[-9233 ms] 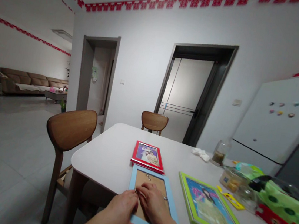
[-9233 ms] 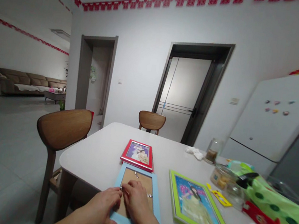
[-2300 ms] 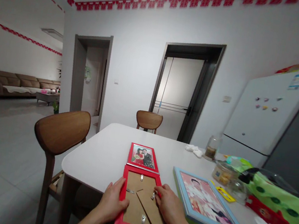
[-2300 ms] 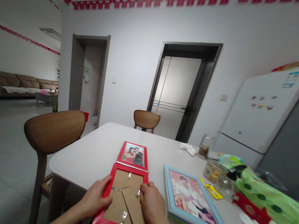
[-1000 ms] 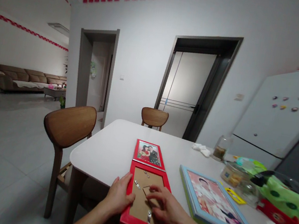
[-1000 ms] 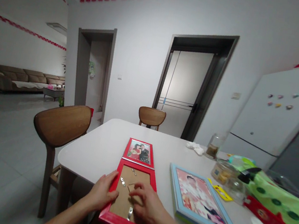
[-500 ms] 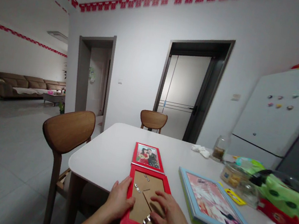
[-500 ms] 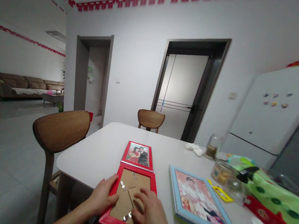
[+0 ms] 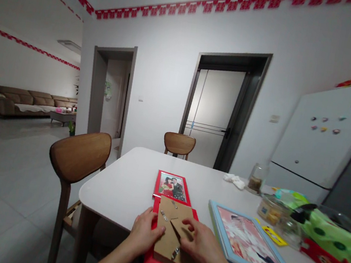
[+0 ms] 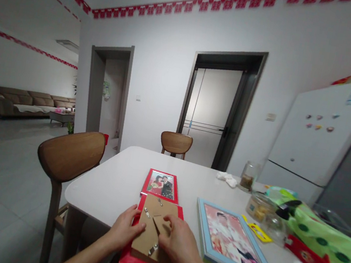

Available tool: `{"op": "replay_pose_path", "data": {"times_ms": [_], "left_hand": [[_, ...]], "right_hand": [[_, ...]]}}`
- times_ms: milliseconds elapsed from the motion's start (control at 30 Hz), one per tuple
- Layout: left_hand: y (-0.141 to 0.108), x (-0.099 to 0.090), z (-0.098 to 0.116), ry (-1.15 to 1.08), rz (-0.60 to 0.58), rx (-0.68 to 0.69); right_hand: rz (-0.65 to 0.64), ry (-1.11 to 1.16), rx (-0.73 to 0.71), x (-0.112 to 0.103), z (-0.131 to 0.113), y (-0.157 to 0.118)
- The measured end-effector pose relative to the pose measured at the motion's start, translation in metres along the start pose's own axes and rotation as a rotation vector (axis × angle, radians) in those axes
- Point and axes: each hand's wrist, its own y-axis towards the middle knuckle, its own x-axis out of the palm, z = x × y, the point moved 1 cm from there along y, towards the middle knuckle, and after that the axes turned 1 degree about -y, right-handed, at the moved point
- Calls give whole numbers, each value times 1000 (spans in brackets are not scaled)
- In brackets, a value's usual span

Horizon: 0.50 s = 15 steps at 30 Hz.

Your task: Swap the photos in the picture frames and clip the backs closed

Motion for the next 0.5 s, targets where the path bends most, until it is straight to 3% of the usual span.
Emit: {"op": "replay_pose_path", "data": {"times_ms": [133, 233, 400, 500], "left_hand": [[12, -2, -5, -168, 65, -91], [16, -20, -20, -264, 92, -174], [13, -70, -59, -280, 133, -311], [12, -90, -78, -234, 111, -382]], "right_hand": [[78, 52, -70, -8, -21, 3], [104, 156, -124, -12, -24, 3], [109, 9, 3, -5, 20, 1], [62, -141, 71, 7, 46, -2]]}}
